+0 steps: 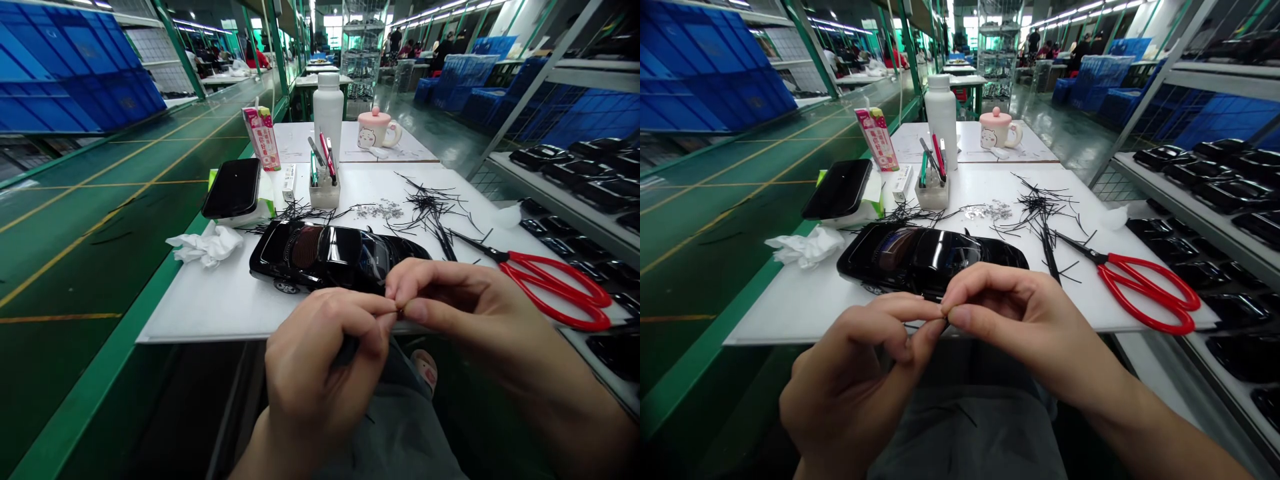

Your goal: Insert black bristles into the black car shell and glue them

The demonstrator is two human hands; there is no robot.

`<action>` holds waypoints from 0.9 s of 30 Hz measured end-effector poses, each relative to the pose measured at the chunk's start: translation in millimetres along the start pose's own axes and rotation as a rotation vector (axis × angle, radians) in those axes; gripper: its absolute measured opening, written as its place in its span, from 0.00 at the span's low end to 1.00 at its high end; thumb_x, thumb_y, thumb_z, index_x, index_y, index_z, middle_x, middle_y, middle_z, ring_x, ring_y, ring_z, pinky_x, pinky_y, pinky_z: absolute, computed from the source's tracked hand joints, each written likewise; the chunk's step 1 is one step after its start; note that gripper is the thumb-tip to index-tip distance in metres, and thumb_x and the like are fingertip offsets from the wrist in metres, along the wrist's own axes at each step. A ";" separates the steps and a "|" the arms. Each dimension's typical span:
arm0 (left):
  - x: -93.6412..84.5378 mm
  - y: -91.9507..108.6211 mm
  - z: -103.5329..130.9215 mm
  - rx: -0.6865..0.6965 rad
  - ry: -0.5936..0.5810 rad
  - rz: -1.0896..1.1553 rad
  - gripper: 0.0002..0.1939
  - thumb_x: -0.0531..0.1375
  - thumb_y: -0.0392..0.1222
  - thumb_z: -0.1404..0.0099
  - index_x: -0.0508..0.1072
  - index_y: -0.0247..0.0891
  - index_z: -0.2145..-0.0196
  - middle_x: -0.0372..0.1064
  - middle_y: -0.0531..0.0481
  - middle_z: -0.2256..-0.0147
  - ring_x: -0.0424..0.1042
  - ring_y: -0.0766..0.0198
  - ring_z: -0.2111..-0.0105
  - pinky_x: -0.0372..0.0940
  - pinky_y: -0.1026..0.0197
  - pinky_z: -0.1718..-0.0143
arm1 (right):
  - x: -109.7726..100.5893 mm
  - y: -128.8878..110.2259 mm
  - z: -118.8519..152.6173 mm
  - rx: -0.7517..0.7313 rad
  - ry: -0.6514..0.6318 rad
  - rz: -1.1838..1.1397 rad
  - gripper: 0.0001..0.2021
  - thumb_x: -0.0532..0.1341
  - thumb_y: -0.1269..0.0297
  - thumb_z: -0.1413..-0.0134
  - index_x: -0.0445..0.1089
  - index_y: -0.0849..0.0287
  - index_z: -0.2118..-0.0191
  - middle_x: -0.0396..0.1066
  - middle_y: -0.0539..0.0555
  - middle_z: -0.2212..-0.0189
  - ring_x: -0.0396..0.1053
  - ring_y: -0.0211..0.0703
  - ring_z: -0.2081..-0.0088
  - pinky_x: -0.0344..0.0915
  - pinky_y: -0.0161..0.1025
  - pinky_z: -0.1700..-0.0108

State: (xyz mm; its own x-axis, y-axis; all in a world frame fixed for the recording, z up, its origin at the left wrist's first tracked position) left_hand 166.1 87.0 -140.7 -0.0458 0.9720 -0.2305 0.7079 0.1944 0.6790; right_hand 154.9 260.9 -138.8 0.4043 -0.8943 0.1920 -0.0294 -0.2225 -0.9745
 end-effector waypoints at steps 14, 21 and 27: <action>-1.4 1.0 1.3 -0.134 0.038 0.040 0.16 0.64 0.24 0.38 0.63 0.41 0.71 0.80 0.59 0.66 0.80 0.71 0.66 0.74 0.71 0.62 | 13.2 -10.5 5.1 -0.382 0.187 0.656 0.07 0.63 0.72 0.37 0.71 0.51 0.61 0.76 0.46 0.64 0.77 0.33 0.61 0.73 0.24 0.59; -0.4 1.8 -8.1 -0.050 -0.005 -0.002 0.15 0.62 0.22 0.41 0.65 0.42 0.70 0.81 0.56 0.66 0.80 0.67 0.66 0.75 0.66 0.63 | 9.9 -8.3 7.0 -0.459 0.260 0.869 0.07 0.64 0.72 0.41 0.71 0.50 0.64 0.73 0.51 0.53 0.78 0.37 0.58 0.75 0.28 0.55; -11.2 -8.9 -16.9 0.032 -0.021 -0.129 0.15 0.61 0.23 0.40 0.64 0.42 0.72 0.79 0.57 0.68 0.78 0.68 0.66 0.73 0.64 0.58 | 2.8 -3.5 11.1 -0.347 0.213 0.822 0.04 0.62 0.67 0.36 0.71 0.48 0.62 0.70 0.50 0.44 0.73 0.42 0.45 0.70 0.32 0.43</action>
State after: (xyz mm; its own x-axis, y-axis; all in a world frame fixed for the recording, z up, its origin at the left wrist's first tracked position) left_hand 148.4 76.6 -132.4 -0.1238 0.9361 -0.3292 0.7190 0.3132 0.6204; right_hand 166.2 263.5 -136.2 -0.0413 -0.8678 -0.4952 -0.5204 0.4418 -0.7307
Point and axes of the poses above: each hand's wrist, its own z-axis away from the middle knuckle, its own x-axis out of the palm, y = z × x, the point moved 2 cm from there along -z, towards the middle knuckle
